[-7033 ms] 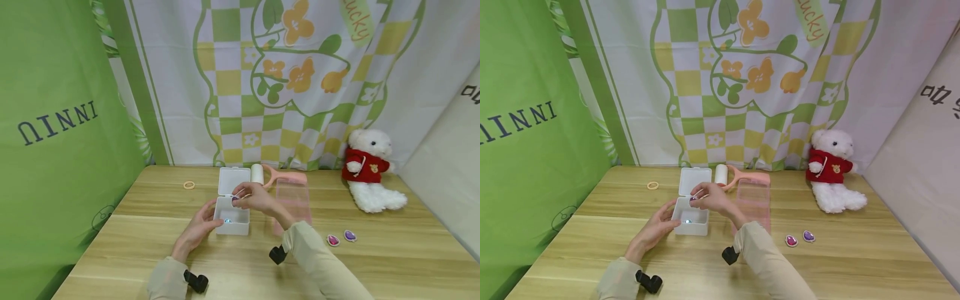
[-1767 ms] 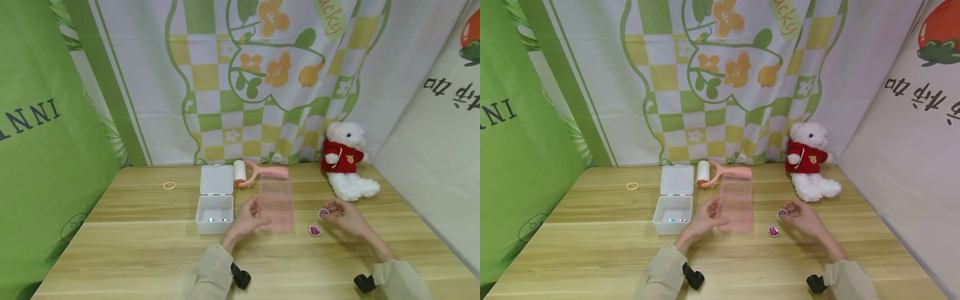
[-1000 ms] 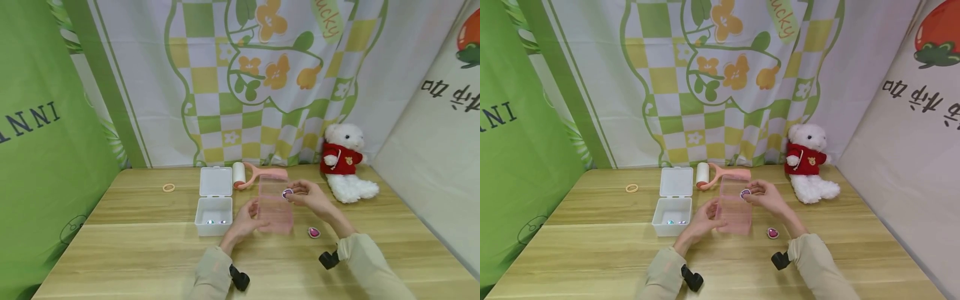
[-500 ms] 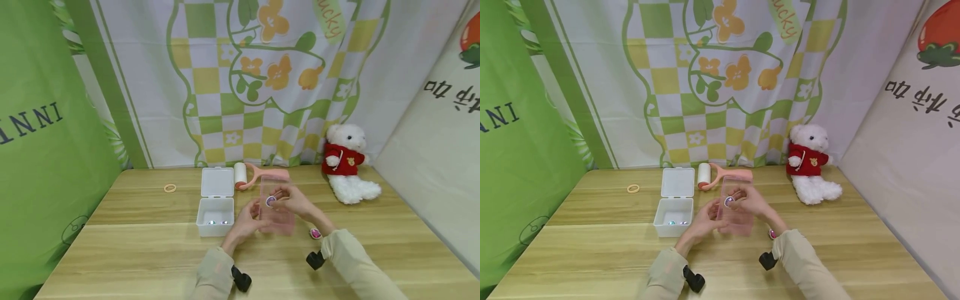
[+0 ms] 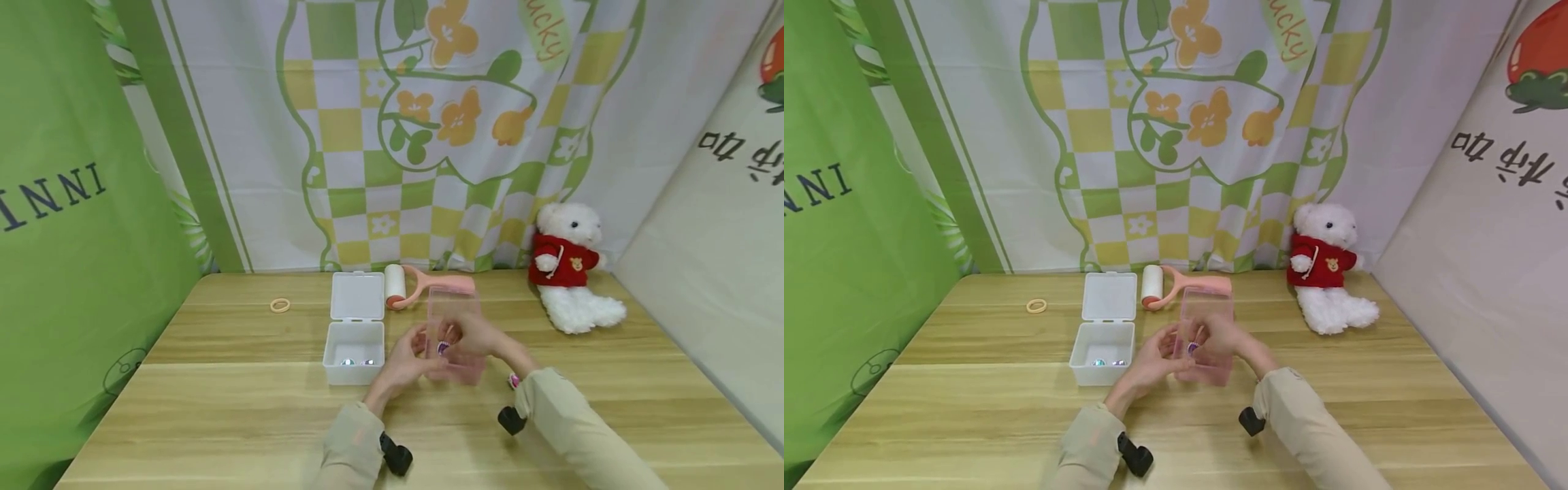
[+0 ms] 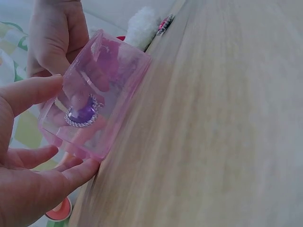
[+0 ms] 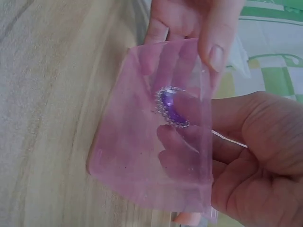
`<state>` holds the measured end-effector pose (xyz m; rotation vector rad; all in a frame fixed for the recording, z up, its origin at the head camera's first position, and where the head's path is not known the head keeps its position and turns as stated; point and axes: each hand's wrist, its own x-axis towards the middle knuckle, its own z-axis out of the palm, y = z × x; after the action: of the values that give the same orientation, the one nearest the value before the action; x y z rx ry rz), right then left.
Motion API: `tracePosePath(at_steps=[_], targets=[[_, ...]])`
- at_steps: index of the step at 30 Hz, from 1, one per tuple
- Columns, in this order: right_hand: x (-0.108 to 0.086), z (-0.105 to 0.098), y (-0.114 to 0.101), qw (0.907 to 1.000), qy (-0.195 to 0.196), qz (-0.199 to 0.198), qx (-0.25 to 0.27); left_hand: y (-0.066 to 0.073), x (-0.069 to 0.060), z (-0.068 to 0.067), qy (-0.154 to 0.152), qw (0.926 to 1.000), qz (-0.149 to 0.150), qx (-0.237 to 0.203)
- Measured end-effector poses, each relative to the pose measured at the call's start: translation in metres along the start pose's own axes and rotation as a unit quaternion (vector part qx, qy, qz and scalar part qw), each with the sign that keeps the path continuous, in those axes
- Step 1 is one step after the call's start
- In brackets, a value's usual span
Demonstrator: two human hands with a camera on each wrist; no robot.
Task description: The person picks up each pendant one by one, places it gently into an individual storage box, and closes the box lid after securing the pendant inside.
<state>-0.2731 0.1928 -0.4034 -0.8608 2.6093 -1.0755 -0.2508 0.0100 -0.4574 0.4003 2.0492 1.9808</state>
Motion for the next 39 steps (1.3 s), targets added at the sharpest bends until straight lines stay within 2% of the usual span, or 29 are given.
tracePosePath(at_steps=[4, 8, 10, 18, 27, 34, 39], targets=[[0.005, 0.002, -0.002, 0.9976, -0.021, 0.005, -0.065, 0.0, -0.001, 0.0, -0.001, 1.0, -0.005, -0.005], [0.01, 0.006, -0.003, 0.9942, -0.041, 0.035, -0.093, 0.001, -0.002, 0.0, -0.002, 1.0, -0.003, -0.002], [0.013, 0.009, -0.002, 0.9938, -0.047, 0.041, -0.092, 0.002, -0.002, 0.0, -0.003, 1.0, -0.002, 0.002], [0.018, 0.014, -0.003, 0.9944, -0.059, 0.014, -0.086, 0.001, -0.001, 0.001, -0.005, 1.0, 0.005, 0.0], [0.017, 0.014, -0.006, 0.9948, -0.066, 0.018, -0.075, 0.002, -0.001, -0.001, -0.01, 0.9999, 0.003, -0.008], [0.017, 0.011, -0.004, 0.9927, -0.058, 0.015, -0.105, 0.002, -0.003, 0.0, -0.014, 0.9998, 0.005, -0.009], [0.014, 0.008, -0.005, 0.9942, -0.049, 0.003, -0.095, 0.001, -0.003, 0.0, -0.012, 0.9998, 0.007, -0.011]])
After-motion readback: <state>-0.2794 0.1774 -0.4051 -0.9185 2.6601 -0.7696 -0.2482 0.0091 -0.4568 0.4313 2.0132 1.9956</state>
